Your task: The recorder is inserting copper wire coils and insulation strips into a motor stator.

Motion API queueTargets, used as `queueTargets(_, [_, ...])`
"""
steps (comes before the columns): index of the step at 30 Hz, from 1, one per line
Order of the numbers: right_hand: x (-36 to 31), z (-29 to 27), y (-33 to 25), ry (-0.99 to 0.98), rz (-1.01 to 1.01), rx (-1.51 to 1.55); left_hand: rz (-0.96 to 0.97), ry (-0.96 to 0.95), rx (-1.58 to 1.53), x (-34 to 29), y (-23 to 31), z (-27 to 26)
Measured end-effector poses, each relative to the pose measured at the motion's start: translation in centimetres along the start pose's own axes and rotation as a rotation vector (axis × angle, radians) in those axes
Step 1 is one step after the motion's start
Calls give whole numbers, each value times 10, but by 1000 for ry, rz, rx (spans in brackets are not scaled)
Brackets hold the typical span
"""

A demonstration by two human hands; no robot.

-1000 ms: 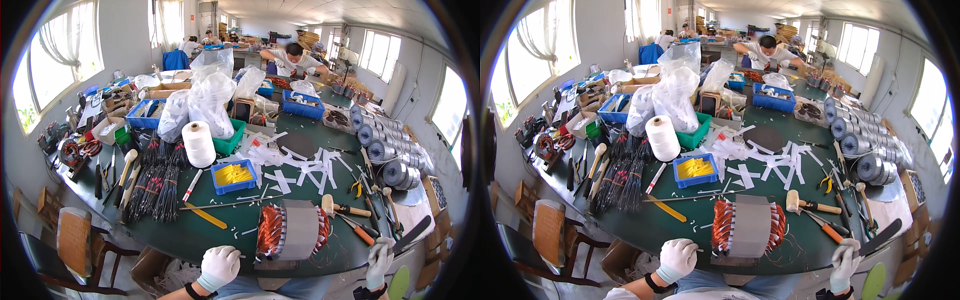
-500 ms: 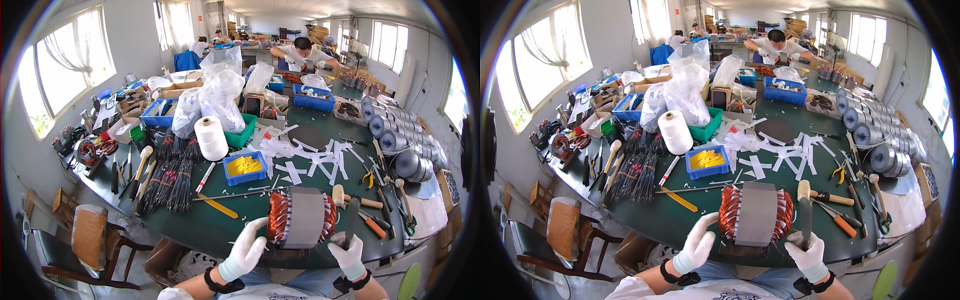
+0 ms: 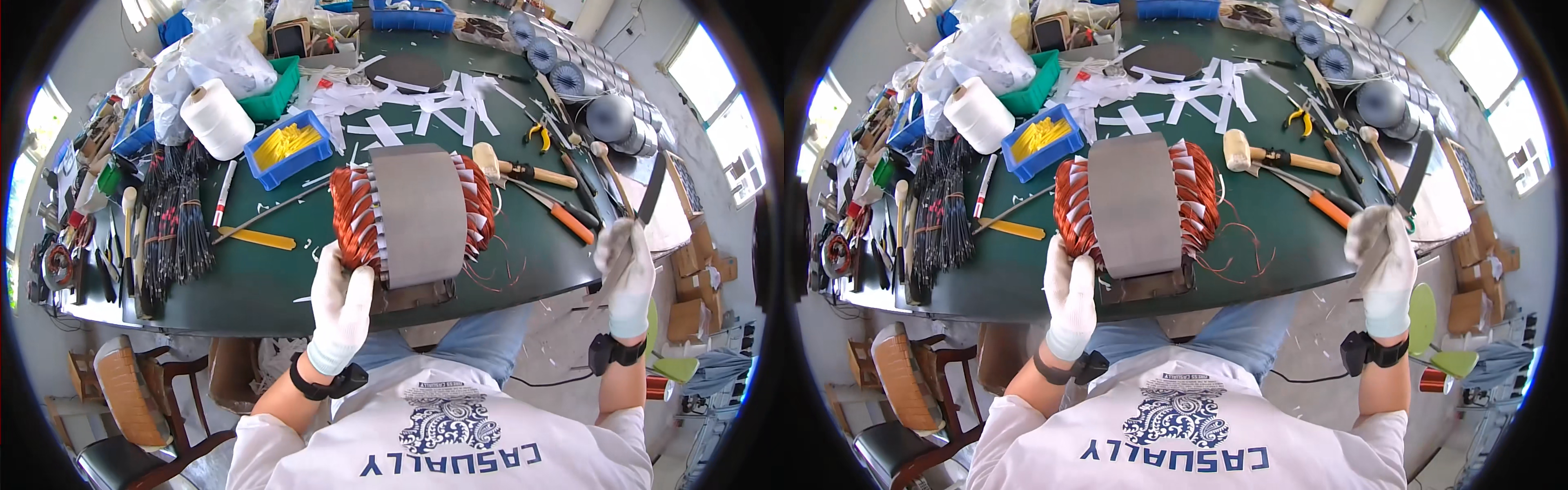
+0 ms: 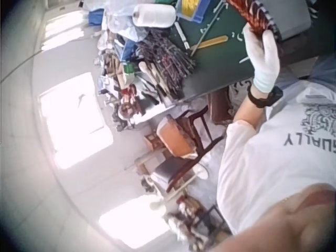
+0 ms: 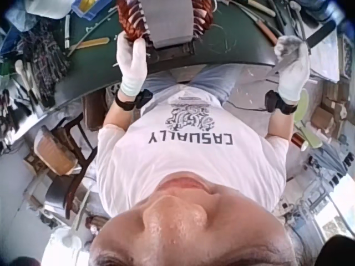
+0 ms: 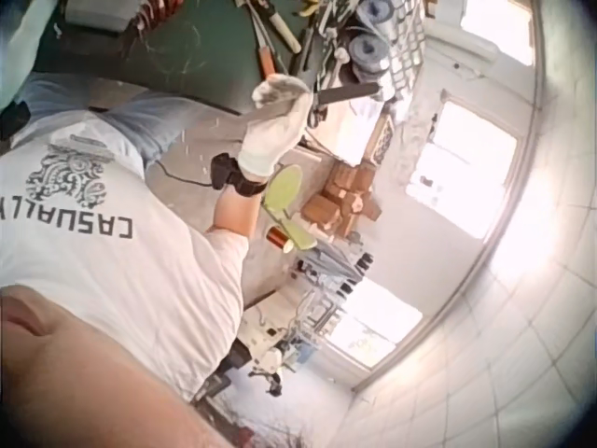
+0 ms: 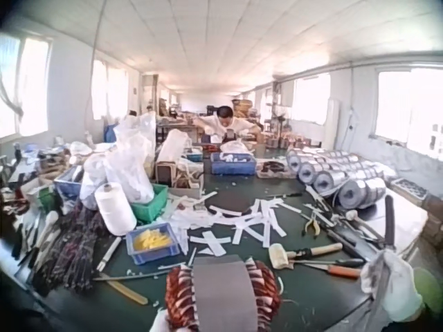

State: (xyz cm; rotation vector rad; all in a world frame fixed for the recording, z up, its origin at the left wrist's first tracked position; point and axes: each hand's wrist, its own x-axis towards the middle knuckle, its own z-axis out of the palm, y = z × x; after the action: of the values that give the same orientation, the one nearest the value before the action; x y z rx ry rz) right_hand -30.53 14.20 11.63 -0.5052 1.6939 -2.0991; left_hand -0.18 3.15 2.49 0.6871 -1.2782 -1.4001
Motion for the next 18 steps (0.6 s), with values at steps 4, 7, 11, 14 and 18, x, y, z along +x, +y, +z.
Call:
queueTargets(4, [14, -3, -8, -541, 47, 204, 28, -1, -1, -6, -5, -1])
queueTargets(7, [-9, 41, -9, -611, 32, 213, 53, -8, 62, -13, -12, -11])
queueTargets(11, [-24, 59, 13, -796, 12, 13, 99, -32, 200, -13, -14, -19])
queueTargets(14, [-39, 67, 41, -970, 116, 44, 154, -68, 248, -4, -32, -27])
queueTargets(18, [-35, 80, 63, -983, 218, 302, 45, -47, 241, -5, -35, -33])
